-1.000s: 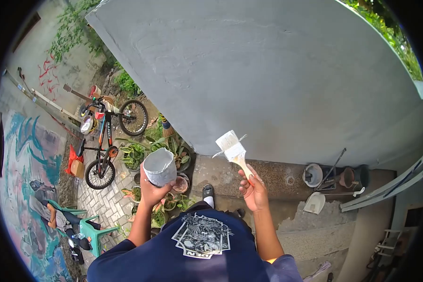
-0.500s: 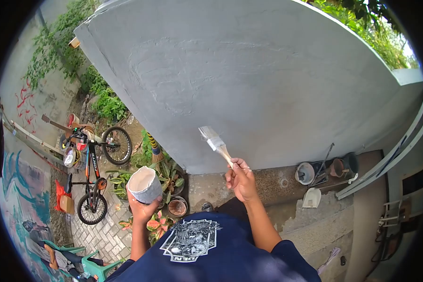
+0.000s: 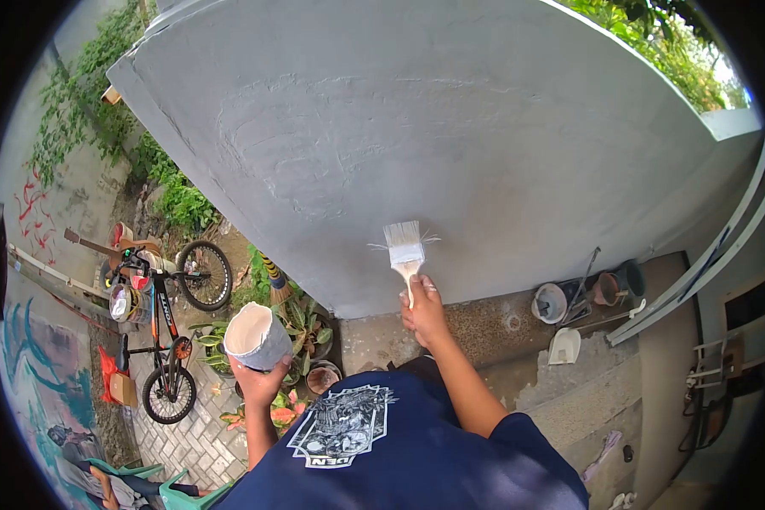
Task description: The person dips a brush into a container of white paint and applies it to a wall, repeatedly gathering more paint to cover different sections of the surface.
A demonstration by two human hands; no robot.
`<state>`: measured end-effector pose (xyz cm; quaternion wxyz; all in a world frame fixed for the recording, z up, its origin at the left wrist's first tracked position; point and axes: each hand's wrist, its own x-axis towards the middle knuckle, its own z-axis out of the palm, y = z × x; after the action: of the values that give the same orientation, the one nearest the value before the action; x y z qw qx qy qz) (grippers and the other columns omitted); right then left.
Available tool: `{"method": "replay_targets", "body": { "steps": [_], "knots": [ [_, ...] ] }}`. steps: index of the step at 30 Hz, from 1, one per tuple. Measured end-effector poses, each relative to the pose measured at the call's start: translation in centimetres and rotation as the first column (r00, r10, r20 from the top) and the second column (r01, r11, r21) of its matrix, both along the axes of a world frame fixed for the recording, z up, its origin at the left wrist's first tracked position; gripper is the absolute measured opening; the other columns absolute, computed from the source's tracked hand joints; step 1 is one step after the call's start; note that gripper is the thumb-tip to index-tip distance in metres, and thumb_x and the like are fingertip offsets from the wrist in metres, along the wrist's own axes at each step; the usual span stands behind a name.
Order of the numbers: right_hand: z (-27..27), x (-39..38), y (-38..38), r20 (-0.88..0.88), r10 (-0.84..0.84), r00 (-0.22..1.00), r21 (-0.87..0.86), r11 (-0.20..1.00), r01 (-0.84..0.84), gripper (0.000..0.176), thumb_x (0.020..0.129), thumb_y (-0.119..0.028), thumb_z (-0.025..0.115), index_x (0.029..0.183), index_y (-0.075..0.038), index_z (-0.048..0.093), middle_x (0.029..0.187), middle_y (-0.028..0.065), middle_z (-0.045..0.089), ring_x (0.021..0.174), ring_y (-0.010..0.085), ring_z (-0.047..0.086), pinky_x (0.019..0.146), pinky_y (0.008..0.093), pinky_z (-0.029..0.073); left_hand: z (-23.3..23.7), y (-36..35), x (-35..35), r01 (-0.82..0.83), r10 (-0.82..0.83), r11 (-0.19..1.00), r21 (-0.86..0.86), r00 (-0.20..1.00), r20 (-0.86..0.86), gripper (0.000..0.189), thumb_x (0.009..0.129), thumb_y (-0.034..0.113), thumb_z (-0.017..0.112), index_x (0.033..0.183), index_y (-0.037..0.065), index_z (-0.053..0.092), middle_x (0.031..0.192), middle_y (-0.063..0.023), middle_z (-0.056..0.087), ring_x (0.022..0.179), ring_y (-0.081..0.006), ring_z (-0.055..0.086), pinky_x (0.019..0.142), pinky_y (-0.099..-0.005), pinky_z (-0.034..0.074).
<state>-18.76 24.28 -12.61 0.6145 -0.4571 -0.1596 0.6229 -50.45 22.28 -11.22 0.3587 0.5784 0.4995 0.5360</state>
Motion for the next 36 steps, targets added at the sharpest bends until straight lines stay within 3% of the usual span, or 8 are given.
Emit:
{"method": "replay_targets", "body": {
  "steps": [8,12,17,23,26,29,33,36],
  "knots": [
    [7.5,-1.1,4.3,0.367,-0.133,0.921,0.218,0.974,0.054,0.024,0.102,-0.027,0.043,0.099,-0.004,0.050,0.062,-0.0020,0.045,0.043,0.0041,0.034,0.039,0.0206,0.028,-0.3,0.6,-0.6,-0.002,0.002,1.000,0.006,0.999,-0.047,0.094,0.059,0.021,0.087,0.134,0.001,0.034,0.125,-0.0141,0.050,0.113,-0.0240,0.053,0.097,-0.0376,0.043],
    [1.0,-0.1,6.8,0.343,-0.056,0.938,0.098,0.995,0.024,0.025,0.101,-0.028,0.045,0.101,-0.004,0.054,0.063,-0.0013,0.047,0.042,0.0045,0.034,0.038,0.0197,0.025,-0.3,0.7,-0.5,0.006,-0.005,1.000,0.018,0.999,-0.045,0.094,0.059,0.019,0.085,0.135,0.000,0.032,0.126,-0.0142,0.049,0.113,-0.0242,0.053,0.098,-0.0380,0.043],
    [-9.5,-0.5,2.7,0.347,0.144,0.927,-0.361,0.933,-0.010,0.024,0.099,-0.027,0.047,0.100,-0.004,0.055,0.065,-0.0003,0.048,0.041,0.0073,0.034,0.035,0.0221,0.024,-0.5,0.0,-0.7,-0.006,0.006,1.000,-0.002,0.998,-0.056,0.094,0.059,0.017,0.085,0.135,0.000,0.032,0.125,-0.0141,0.049,0.114,-0.0239,0.053,0.098,-0.0378,0.043],
    [7.3,-1.0,2.0,0.420,-0.093,0.903,0.146,0.989,0.034,0.024,0.100,-0.024,0.045,0.095,-0.003,0.056,0.067,-0.0020,0.050,0.045,0.0042,0.037,0.040,0.0214,0.029,-0.9,0.2,-0.7,0.003,-0.004,1.000,-0.020,0.999,-0.039,0.094,0.059,0.017,0.085,0.135,0.000,0.032,0.125,-0.0140,0.049,0.114,-0.0238,0.052,0.098,-0.0377,0.042],
    [10.7,0.0,4.7,0.431,-0.092,0.898,0.235,0.972,-0.014,0.025,0.100,-0.024,0.046,0.094,-0.003,0.057,0.069,-0.0023,0.051,0.046,0.0042,0.036,0.041,0.0225,0.029,-0.7,0.6,-0.7,0.035,-0.035,0.999,0.001,0.997,-0.063,0.094,0.058,0.017,0.085,0.134,0.001,0.033,0.124,-0.0136,0.049,0.113,-0.0239,0.052,0.098,-0.0378,0.041],
    [1.3,-0.8,7.2,0.480,-0.004,0.877,0.064,0.997,-0.030,0.024,0.100,-0.024,0.047,0.096,-0.002,0.056,0.065,-0.0013,0.048,0.041,0.0045,0.033,0.036,0.0216,0.026,-0.1,0.9,0.0,0.043,-0.043,0.999,0.025,0.999,-0.026,0.093,0.058,0.017,0.085,0.134,0.001,0.033,0.123,-0.0132,0.049,0.112,-0.0236,0.051,0.098,-0.0378,0.041],
    [-11.1,-1.4,5.7,0.427,0.246,0.870,-0.422,0.905,-0.049,0.025,0.098,-0.024,0.048,0.091,-0.002,0.057,0.065,-0.0010,0.048,0.043,0.0071,0.037,0.038,0.0238,0.030,-0.2,0.3,-0.1,0.006,-0.006,1.000,-0.007,0.999,-0.033,0.093,0.058,0.019,0.086,0.133,0.001,0.034,0.123,-0.0130,0.049,0.111,-0.0233,0.053,0.097,-0.0373,0.042],
    [-9.1,-2.5,3.8,0.452,0.177,0.874,-0.270,0.961,-0.055,0.024,0.098,-0.024,0.047,0.090,-0.003,0.057,0.065,-0.0013,0.049,0.043,0.0075,0.037,0.038,0.0256,0.031,-0.2,0.2,-0.4,0.008,-0.007,0.999,0.034,1.000,-0.031,0.093,0.059,0.020,0.086,0.133,0.001,0.034,0.123,-0.0133,0.050,0.111,-0.0233,0.053,0.097,-0.0374,0.043]
  ]
}}
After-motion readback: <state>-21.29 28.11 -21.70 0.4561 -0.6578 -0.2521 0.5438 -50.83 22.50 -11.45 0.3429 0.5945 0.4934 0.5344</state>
